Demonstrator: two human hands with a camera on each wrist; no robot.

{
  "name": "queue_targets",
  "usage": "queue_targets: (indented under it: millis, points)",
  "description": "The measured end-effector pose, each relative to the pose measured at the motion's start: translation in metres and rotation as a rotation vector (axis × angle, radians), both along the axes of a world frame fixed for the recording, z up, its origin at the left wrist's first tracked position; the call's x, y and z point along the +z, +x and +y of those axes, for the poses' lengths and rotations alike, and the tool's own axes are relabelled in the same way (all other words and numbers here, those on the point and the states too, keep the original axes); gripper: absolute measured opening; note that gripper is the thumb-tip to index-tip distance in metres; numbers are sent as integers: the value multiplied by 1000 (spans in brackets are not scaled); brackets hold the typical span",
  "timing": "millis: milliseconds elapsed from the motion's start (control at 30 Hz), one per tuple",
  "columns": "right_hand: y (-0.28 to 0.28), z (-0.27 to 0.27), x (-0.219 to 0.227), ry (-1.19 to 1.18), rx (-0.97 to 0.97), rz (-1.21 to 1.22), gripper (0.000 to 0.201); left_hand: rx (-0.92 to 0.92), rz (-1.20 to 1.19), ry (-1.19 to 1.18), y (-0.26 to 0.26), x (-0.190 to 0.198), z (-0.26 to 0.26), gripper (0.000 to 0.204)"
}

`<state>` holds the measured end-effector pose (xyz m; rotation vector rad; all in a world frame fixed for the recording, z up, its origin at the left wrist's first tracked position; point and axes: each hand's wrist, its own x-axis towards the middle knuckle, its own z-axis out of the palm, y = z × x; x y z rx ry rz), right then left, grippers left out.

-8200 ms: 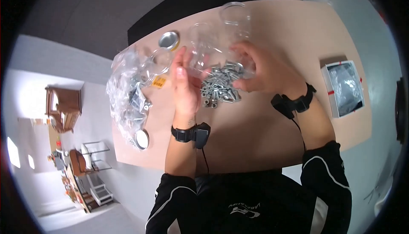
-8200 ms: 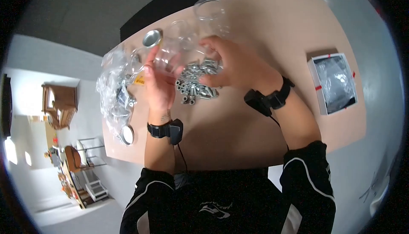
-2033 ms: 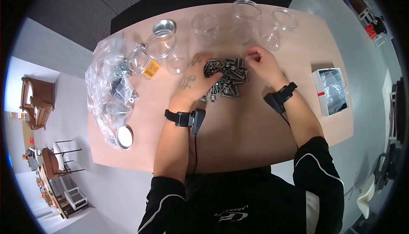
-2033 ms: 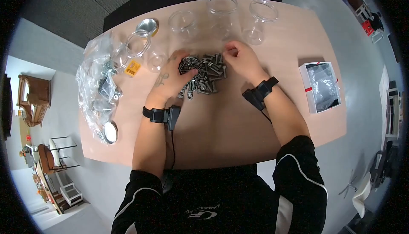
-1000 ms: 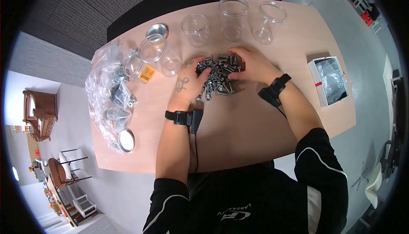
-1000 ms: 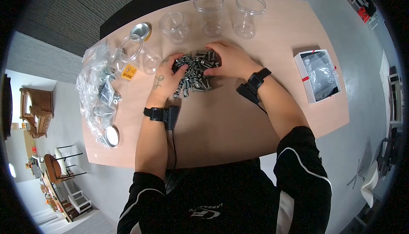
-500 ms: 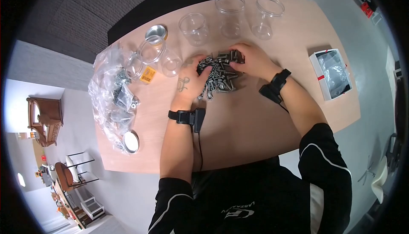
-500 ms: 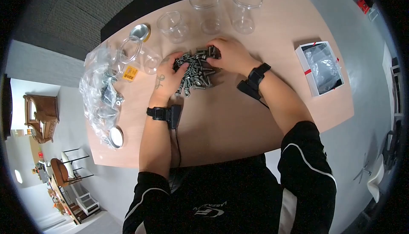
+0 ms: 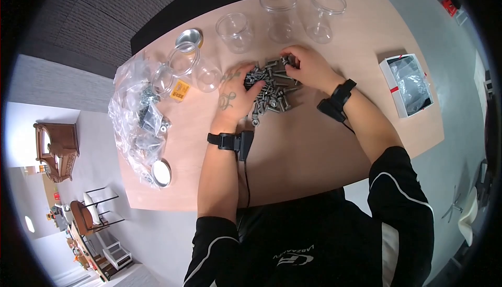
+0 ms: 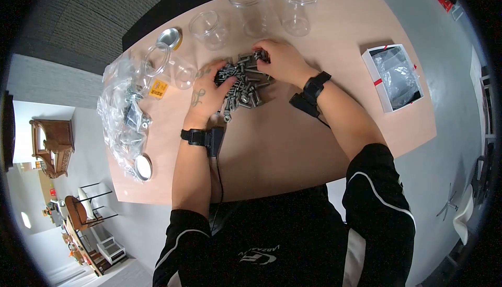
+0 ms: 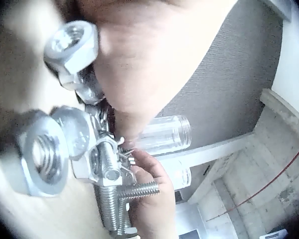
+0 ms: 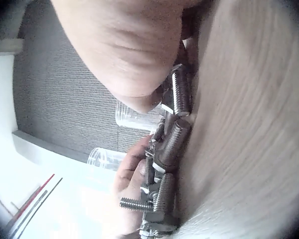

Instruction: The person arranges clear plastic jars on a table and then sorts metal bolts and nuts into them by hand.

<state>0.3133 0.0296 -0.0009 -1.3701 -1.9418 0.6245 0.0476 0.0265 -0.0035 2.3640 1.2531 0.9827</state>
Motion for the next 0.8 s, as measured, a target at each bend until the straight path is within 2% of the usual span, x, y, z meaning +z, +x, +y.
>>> queue_targets:
  millis: [100, 233, 333, 433, 500, 533, 600, 800]
  points:
    - [-1, -1, 0, -2, -10, -1, 37, 21, -59, -42, 0, -1, -1, 36]
    - [-1, -2, 3, -52, -24, 13, 37, 12, -42, -17, -2, 0, -1, 33]
    - [0, 0, 1, 17, -8, 22, 38, 37, -40, -57, -2, 1, -1, 29]
    - [-1, -1, 3, -46, -19, 82, 38, 52, -101, -77, -3, -1, -2, 24]
    - [0, 2, -3, -13, -30, 95, 38, 78, -124, -156, -2, 4, -5, 19]
    - [-1, 2, -2, -4, -31, 95, 38, 69, -117, -88, -2, 3, -2, 16]
    - [1, 2, 0, -101, -40, 100, 37, 65, -138, -62, -4, -1, 1, 16]
    - [-2, -2, 8, -37, -4, 101, 34, 87, -137, -110, -7, 0, 1, 17]
